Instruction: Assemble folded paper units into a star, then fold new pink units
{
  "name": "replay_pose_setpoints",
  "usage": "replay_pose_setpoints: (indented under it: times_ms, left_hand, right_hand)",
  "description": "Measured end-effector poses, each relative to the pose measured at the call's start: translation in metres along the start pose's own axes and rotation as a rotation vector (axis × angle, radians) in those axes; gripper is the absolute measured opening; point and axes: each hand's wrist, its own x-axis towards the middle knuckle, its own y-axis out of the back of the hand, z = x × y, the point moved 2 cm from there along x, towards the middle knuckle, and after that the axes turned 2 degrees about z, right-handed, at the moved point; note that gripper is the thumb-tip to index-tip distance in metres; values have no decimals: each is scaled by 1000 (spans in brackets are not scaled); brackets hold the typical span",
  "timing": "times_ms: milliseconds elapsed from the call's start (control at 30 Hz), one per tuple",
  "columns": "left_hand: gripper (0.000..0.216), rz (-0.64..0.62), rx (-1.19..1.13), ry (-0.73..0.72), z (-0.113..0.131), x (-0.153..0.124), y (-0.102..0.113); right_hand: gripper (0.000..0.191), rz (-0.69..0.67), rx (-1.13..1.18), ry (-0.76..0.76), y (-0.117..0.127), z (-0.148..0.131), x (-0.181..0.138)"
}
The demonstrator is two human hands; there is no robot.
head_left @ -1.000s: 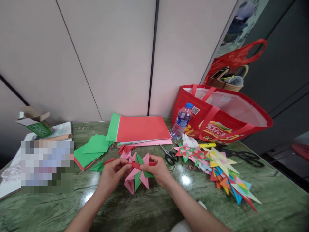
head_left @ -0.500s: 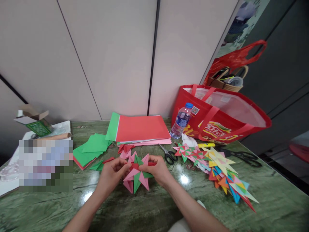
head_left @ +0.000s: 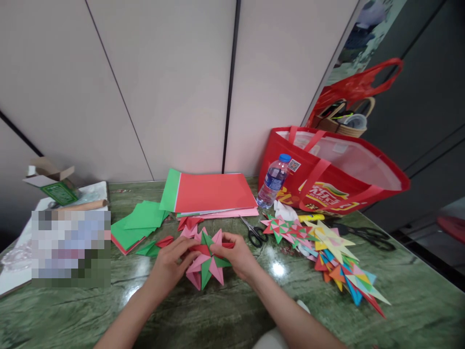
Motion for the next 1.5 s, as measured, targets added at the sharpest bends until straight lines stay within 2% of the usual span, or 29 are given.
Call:
replay_pose_setpoints:
  times_ms: [200,600,733,900,1000,1133,1267,1400,1500]
  left_hand:
    - [9,26,-17,-74,2,-1,-2]
    - [8,17,1,-69,6,0,-3]
    - [8,55,8,-67,8,1,-3]
    - [9,65,3,-82,12,1,-4]
    - [9,49,-23,-5,10,1,-5]
    - [12,60,-109,184,1,0,-4]
    - [19,69,-241,375,-6,-1,-4]
    - [24,50,-320,445,-2,-1,-5]
    - [23,75,-287,476,-2,-1,-3]
  right_hand:
    - [28,15,-50,-26,0,-4,-1]
    - [27,31,-60,7,0,-3,-1]
    - [26,-10,-63,1,0,-6,-1]
    - [24,25,-73,16,0,-4,-1]
    - [25,38,-71,4,0,-2,-1]
    - [26,16,-41,6,-1,-2,0]
    - [41,-24,19,36,0,-1,1]
    - [42,-13,35,36,2,0,3]
    - [42,34,31,38,4,0,3]
